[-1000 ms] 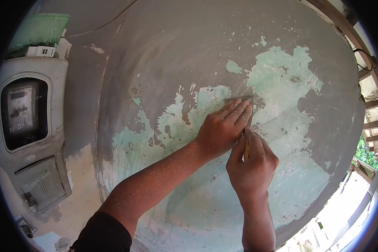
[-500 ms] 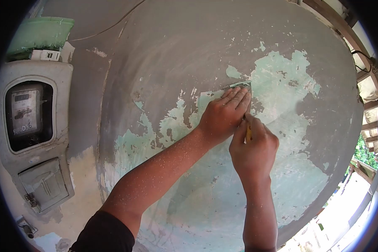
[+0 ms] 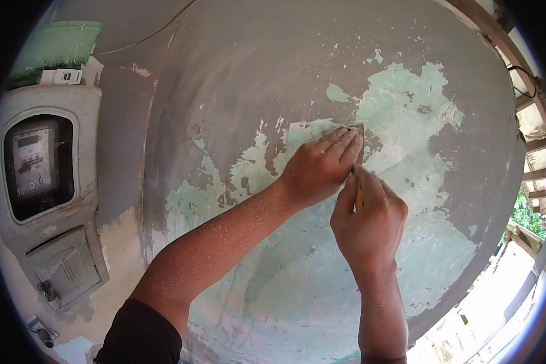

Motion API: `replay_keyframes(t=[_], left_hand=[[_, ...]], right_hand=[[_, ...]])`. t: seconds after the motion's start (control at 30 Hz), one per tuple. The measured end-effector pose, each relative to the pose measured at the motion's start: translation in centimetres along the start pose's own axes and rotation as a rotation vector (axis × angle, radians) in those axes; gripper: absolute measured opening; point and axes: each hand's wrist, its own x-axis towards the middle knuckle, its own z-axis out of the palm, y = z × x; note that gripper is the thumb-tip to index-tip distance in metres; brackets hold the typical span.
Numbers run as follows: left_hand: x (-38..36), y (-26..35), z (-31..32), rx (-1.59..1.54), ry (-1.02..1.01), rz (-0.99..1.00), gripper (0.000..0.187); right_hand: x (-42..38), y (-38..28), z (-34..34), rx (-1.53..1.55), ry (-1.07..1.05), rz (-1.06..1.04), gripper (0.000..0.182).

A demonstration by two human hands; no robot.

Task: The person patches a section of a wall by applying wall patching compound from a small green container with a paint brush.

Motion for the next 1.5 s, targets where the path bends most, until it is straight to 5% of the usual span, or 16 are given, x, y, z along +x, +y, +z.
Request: replay_keyframes(t=[0.63, 0.83, 1.03, 1.27, 1.43, 1.5], left_hand=[[0.8, -1.8, 0.6, 0.056, 0.007, 0.011, 0.038], [1.0, -1.6, -0.1, -0.003, -0.06, -0.128, 0.039], [2.2, -4.4, 0.7, 0.045, -0.006, -0.019, 0.042], [2.2, -4.7, -0.8, 0.063, -0.088, -0.035, 0.044], [4.1, -5.0, -3.1, -0.019, -0.35, -0.215, 0.053], [1.5, -5.2, -2.6, 0.111, -0.265, -0.088, 0.054]], right_hand=[[1.4, 0.9, 1.3, 0.001, -0.034, -0.004, 0.012], [1.4, 0.6, 1.9, 0.017, -0.027, 0.009, 0.009], [3.0, 1.1, 2.8, 0.036, -0.014, 0.001, 0.011], [3.8, 0.6, 3.3, 0.037, -0.078, 0.036, 0.017], [5.4, -0.5, 3.1, 0.038, -0.11, 0.015, 0.017], [4.8, -0.6, 3.4, 0.052, -0.104, 0.009, 0.016]])
